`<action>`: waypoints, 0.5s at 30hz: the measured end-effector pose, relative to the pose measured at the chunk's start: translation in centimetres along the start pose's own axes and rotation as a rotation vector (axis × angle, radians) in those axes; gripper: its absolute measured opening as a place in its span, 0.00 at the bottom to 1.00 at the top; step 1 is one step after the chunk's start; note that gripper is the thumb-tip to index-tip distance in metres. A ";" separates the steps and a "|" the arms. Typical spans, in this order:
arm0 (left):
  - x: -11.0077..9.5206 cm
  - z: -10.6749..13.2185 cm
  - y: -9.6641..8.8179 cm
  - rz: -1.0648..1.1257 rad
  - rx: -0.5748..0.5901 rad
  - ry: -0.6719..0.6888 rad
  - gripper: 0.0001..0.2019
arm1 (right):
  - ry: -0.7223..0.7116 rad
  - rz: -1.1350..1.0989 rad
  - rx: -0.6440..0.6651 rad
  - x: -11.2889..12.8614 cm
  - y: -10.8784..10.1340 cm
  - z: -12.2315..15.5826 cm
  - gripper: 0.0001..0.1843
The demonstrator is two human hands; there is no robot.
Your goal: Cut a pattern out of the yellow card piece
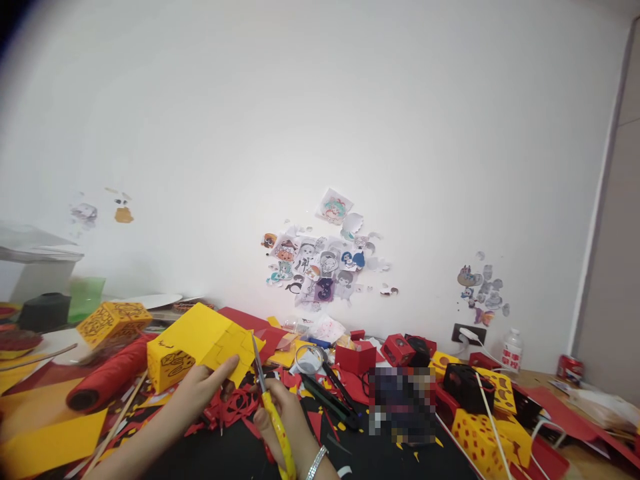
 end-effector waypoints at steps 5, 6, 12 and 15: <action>0.4 0.1 1.8 0.075 0.098 0.027 0.19 | 0.019 -0.007 -0.038 -0.7 0.0 0.1 0.34; 0.4 0.0 2.0 0.079 0.091 0.067 0.18 | 0.022 -0.007 -0.051 -0.8 -0.1 0.1 0.34; 1.7 -0.5 3.6 0.242 0.144 0.071 0.19 | -0.003 0.040 -0.078 -0.3 -0.4 -0.2 0.33; 2.2 -0.7 3.9 0.327 0.202 0.024 0.19 | -0.043 0.082 -0.051 0.1 -0.5 -0.3 0.33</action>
Point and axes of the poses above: each hand's wrist, its own z-axis away from the middle knuckle, its own y-axis out of the palm, x = y × z, the point moved 9 cm from there along -z, towards the middle knuckle, and after that the axes turned 6 degrees about y, right-handed, at the moved point
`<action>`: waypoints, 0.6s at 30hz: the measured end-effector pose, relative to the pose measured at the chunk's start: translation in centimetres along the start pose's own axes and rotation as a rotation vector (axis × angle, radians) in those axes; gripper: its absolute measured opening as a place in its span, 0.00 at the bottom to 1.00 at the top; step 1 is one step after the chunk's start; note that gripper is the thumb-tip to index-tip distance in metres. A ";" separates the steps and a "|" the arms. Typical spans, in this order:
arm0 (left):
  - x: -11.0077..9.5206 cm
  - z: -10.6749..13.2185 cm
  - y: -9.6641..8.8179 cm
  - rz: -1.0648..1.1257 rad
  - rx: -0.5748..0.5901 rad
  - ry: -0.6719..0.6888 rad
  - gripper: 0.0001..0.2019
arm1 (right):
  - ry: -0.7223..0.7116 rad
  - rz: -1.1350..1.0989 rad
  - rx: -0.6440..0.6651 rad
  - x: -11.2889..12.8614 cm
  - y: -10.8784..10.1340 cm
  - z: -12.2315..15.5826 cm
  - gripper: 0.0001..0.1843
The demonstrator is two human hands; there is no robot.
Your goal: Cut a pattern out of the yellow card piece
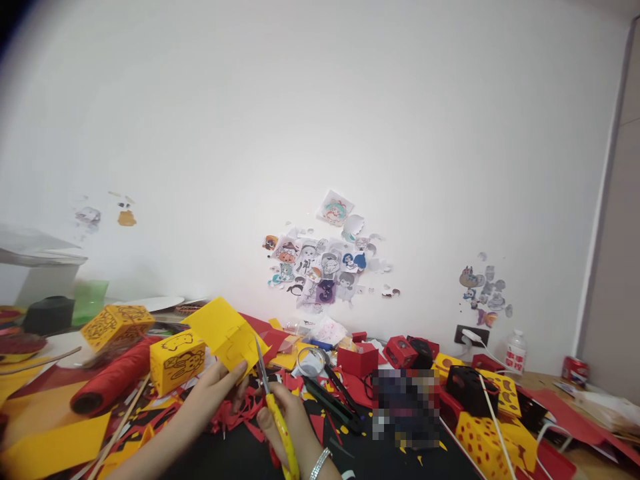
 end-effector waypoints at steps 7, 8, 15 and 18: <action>0.2 -0.2 -1.3 -0.007 -0.046 -0.045 0.18 | 0.015 -0.007 0.084 -0.6 0.3 0.2 0.34; 0.1 -0.2 -1.3 -0.035 -0.045 -0.043 0.17 | 0.025 -0.009 0.088 -0.5 0.3 0.2 0.35; -0.4 0.0 -1.1 -0.171 -0.015 -0.013 0.13 | 0.047 -0.013 0.080 0.0 0.4 0.3 0.35; -0.3 0.0 -1.0 -0.141 -0.007 -0.009 0.14 | 0.038 -0.003 0.083 -0.2 0.4 0.3 0.33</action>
Point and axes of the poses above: each hand's wrist, its own z-axis away from the middle knuckle, its own y-axis out of the palm, x = y × z, the point moved 9 cm from there along -z, towards the middle knuckle, and after that the axes turned 6 degrees about y, right-handed, at the moved point
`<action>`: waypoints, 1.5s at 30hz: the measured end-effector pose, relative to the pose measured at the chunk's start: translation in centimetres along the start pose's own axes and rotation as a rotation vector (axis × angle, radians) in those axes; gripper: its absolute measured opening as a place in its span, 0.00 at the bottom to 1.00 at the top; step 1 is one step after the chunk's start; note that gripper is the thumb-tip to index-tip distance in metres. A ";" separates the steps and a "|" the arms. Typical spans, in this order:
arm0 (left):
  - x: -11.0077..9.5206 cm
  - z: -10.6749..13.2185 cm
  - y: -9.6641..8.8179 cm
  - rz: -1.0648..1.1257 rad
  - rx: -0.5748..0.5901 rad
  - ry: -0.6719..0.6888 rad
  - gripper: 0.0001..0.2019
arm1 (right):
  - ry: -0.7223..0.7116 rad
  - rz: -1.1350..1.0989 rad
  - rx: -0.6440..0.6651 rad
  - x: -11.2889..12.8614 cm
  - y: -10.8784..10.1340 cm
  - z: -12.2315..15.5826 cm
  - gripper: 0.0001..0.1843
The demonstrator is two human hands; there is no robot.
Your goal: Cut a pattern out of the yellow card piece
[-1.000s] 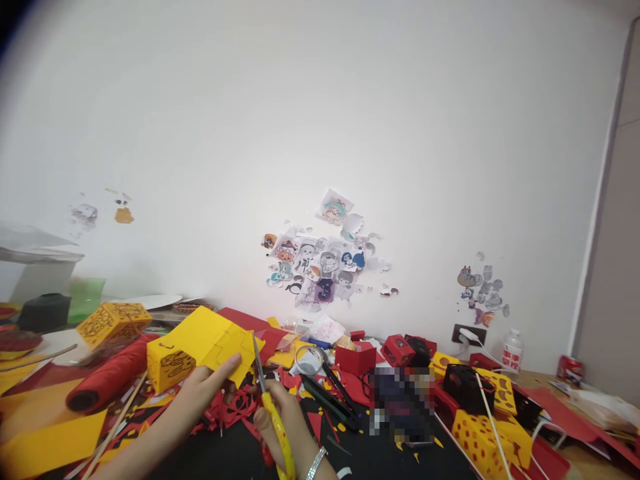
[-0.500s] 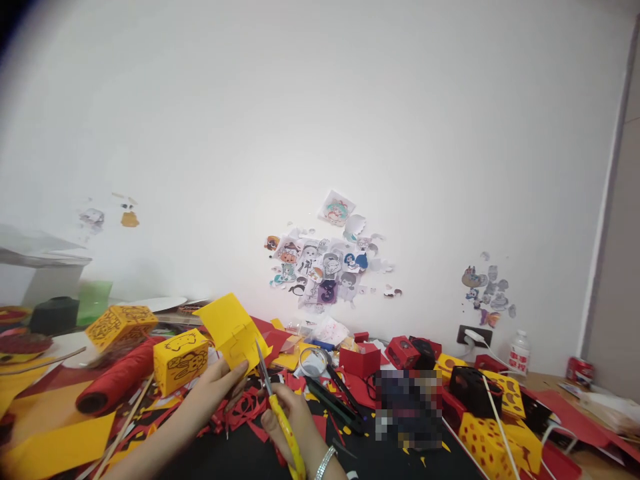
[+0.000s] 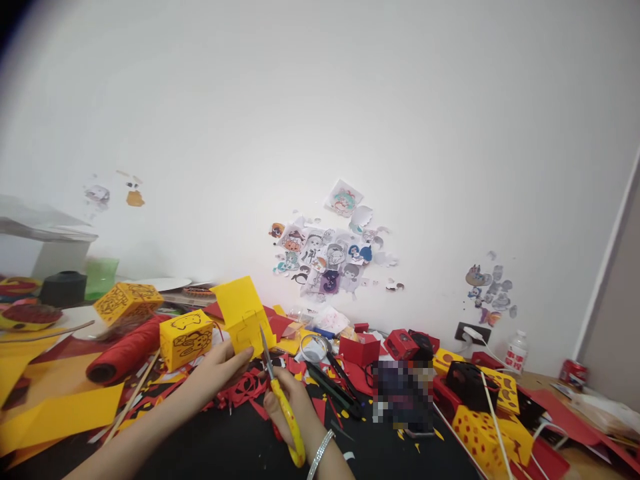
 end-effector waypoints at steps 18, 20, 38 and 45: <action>-0.2 0.4 0.5 0.178 0.059 -0.065 0.15 | -0.049 0.038 -0.046 0.7 -0.3 -0.1 0.33; -0.6 0.8 -0.1 0.233 -0.012 -0.083 0.15 | -0.043 0.010 -0.021 0.5 -0.2 -0.1 0.34; -4.0 0.4 -2.1 -0.290 0.004 0.125 0.15 | -0.014 0.019 0.113 0.9 0.3 0.1 0.37; -3.4 0.2 -2.2 -0.360 0.013 0.114 0.16 | 0.015 0.008 0.112 0.2 0.0 0.0 0.38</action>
Point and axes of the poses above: each hand's wrist, its own z-axis away from the middle knuckle, its own y-axis out of the palm, x = y × z, the point moved 9 cm from there along -z, towards the middle knuckle, and after that the axes turned 6 degrees about y, right-handed, at the moved point
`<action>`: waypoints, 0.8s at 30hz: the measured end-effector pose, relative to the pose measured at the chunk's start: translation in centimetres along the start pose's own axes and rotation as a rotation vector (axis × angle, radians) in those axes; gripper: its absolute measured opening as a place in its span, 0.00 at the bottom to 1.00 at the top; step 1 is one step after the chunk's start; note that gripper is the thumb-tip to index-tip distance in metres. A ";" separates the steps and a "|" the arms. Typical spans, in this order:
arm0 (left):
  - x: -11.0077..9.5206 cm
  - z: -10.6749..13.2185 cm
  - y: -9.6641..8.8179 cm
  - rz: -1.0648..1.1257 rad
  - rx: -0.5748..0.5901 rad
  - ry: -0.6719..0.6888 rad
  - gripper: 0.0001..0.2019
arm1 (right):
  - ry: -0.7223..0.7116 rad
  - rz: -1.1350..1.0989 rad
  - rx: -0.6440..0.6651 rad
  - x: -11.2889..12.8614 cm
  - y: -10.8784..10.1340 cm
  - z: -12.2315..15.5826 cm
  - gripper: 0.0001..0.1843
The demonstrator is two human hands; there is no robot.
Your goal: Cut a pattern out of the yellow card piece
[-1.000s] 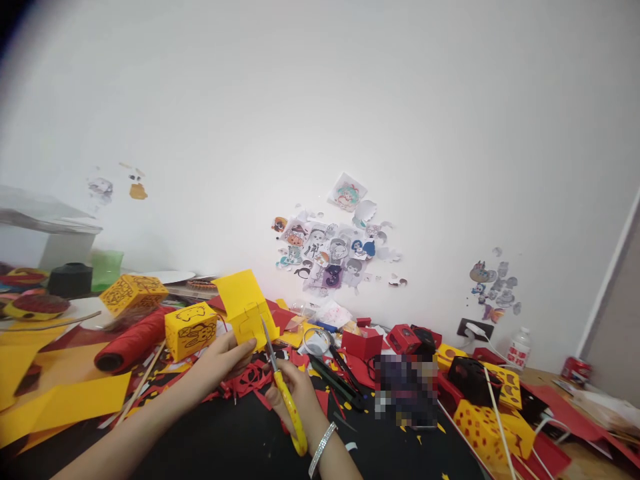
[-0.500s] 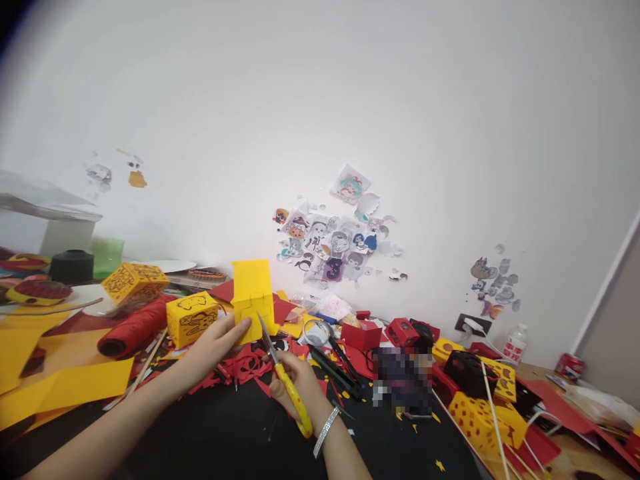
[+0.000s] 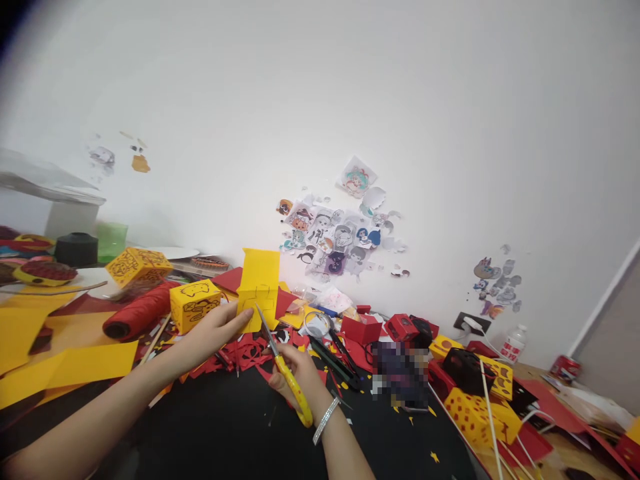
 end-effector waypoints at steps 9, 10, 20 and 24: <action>0.9 0.3 1.3 0.265 -0.068 -0.055 0.16 | 0.018 -0.104 -0.037 -0.2 0.4 0.1 0.37; 0.9 0.3 1.5 0.295 -0.070 -0.068 0.16 | 0.019 -0.119 -0.042 -0.3 0.4 0.2 0.37; 0.6 0.5 2.3 0.458 -0.077 -0.102 0.17 | -0.014 -0.143 -0.068 -0.9 0.6 0.1 0.34; 0.1 0.5 2.1 0.452 -0.074 -0.073 0.17 | -0.033 -0.118 -0.101 -0.5 0.3 0.0 0.35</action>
Point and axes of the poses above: each hand's wrist, its own z-axis away from the middle knuckle, its own y-axis out of the palm, x = y × z, the point moved 9 cm from there along -z, towards the middle knuckle, and after that the axes turned 6 degrees about y, right-handed, at the moved point
